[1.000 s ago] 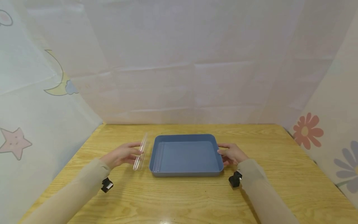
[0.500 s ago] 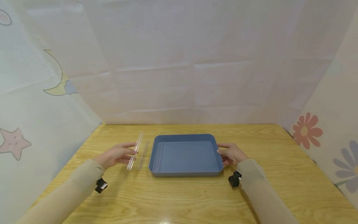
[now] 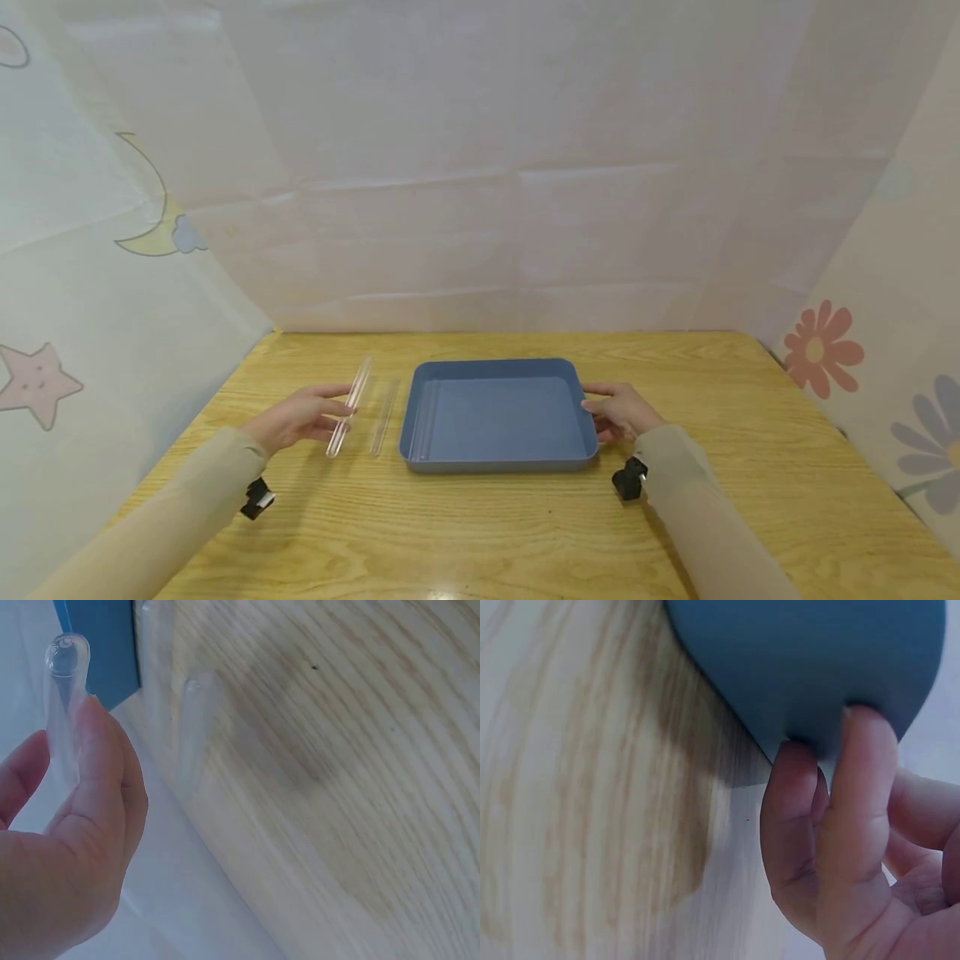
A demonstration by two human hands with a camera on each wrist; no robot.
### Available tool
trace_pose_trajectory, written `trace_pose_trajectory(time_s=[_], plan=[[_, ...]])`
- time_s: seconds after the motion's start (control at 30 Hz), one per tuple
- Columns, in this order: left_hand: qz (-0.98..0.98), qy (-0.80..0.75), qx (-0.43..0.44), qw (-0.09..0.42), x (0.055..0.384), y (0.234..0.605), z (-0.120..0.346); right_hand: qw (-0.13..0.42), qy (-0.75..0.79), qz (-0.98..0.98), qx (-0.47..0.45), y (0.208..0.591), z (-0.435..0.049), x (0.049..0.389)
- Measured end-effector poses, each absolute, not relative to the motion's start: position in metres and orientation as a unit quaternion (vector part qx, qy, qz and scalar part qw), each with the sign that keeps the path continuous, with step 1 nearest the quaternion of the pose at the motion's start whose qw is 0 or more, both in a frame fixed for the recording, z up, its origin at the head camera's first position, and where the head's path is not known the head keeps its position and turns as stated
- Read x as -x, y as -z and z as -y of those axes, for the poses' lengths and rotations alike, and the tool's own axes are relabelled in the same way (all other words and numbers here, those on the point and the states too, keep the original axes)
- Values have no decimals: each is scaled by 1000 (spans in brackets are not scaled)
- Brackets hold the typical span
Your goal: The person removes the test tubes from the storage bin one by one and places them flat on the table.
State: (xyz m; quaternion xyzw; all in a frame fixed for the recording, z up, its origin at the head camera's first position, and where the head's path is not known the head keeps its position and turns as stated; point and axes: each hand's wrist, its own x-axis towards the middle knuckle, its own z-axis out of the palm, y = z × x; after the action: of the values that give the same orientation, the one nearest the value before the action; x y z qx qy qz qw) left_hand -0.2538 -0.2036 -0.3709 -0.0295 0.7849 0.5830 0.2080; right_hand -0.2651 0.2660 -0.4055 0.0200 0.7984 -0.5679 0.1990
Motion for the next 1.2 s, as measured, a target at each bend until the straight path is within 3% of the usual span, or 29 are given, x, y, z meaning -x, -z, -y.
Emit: trace_pose_trajectory(time_s=[1.2], plan=[[-811,-550,54,192,262,383,237,193,559,-806,-32,407,-264,264]])
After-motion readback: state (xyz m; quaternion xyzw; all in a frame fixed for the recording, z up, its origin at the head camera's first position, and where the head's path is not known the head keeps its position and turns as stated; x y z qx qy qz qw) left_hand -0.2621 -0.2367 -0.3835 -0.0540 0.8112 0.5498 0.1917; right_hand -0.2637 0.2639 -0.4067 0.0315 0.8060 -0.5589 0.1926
